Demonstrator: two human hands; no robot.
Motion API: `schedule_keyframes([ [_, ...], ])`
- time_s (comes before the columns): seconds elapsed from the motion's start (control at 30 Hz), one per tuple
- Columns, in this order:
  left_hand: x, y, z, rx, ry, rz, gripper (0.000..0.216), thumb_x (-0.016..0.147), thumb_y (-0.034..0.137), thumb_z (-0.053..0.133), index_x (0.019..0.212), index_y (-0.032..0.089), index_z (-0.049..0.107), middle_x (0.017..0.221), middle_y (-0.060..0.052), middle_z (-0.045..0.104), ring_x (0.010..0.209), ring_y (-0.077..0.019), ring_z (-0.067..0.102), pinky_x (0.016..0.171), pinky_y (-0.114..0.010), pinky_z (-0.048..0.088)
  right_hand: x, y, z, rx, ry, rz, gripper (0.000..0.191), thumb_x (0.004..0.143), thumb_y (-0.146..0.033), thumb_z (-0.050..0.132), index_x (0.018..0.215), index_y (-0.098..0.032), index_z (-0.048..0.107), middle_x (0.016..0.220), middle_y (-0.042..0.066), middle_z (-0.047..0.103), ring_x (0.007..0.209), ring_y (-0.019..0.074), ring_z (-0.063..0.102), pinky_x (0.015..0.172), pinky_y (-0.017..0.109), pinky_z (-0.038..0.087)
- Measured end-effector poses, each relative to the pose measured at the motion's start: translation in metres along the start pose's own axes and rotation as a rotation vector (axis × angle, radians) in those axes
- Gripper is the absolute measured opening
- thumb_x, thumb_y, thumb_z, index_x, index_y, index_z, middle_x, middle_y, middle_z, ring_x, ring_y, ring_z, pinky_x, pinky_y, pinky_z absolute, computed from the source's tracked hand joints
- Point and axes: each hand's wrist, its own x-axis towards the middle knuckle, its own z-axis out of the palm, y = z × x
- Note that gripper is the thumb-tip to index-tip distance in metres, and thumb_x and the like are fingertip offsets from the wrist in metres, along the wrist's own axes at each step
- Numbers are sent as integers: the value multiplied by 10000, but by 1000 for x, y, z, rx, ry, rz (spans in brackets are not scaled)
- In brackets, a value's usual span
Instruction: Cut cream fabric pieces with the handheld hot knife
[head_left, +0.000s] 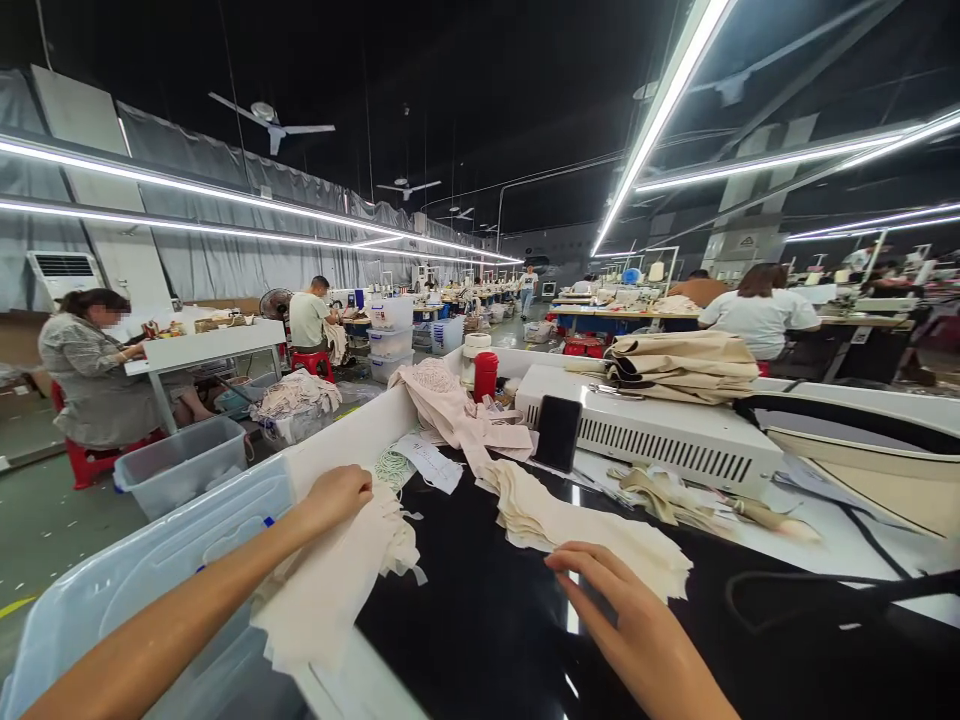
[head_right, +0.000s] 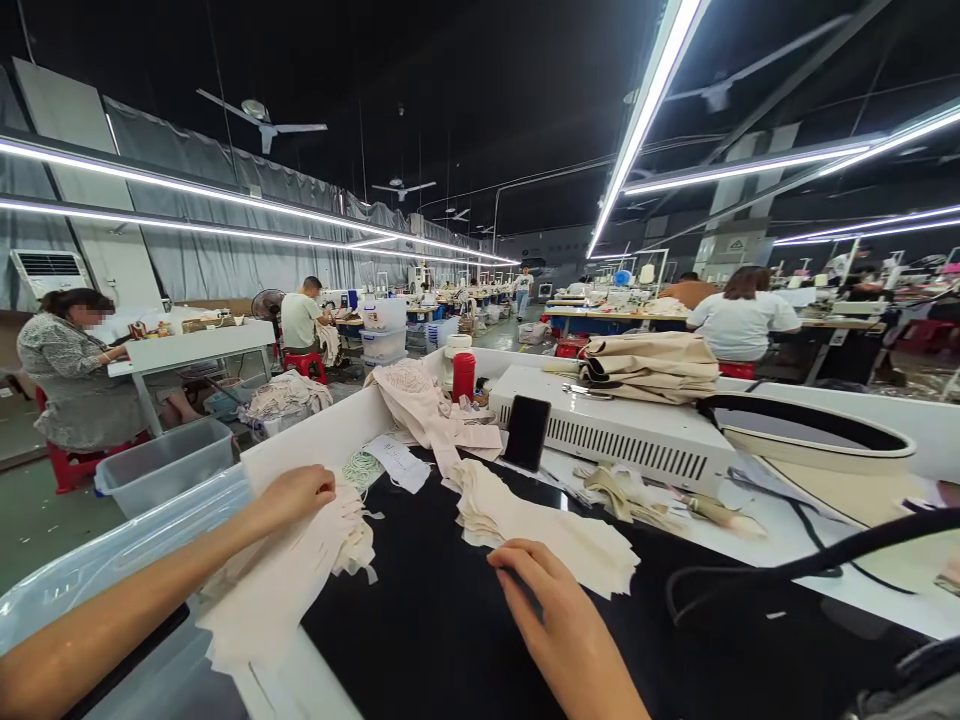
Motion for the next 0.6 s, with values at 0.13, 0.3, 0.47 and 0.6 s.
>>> schedule_keyframes([
  [0.13,-1,-6,0,-139,63,9,269,1042,384,673,1174,150,677,1170,-79,690,1032,-234,690,922,-439,593,-11,-14,1,28,-61,13,261,925,-462,568,930,-310,780,1088,79,770,1001,292,760,908,406,610],
  [0.3,-16,5,-16,-434,134,82,298,1041,434,569,900,174,611,873,-13,608,854,-189,598,803,-333,516,-21,-39,8,150,-101,92,242,915,-488,621,922,-304,777,1023,59,769,885,257,736,840,368,606],
  [0.47,-52,49,-24,-768,-69,231,414,939,609,440,912,205,524,737,44,425,653,-137,398,591,-241,334,-23,-70,20,442,-64,317,487,833,-648,726,1150,-280,763,1130,84,789,1069,297,724,945,386,589],
  [0.6,-78,90,-16,-911,-296,306,429,885,634,495,903,207,522,743,48,410,635,-122,356,568,-222,306,-31,-92,26,712,-201,409,669,814,-805,666,1114,-217,779,1048,101,791,1049,299,722,949,414,575],
])
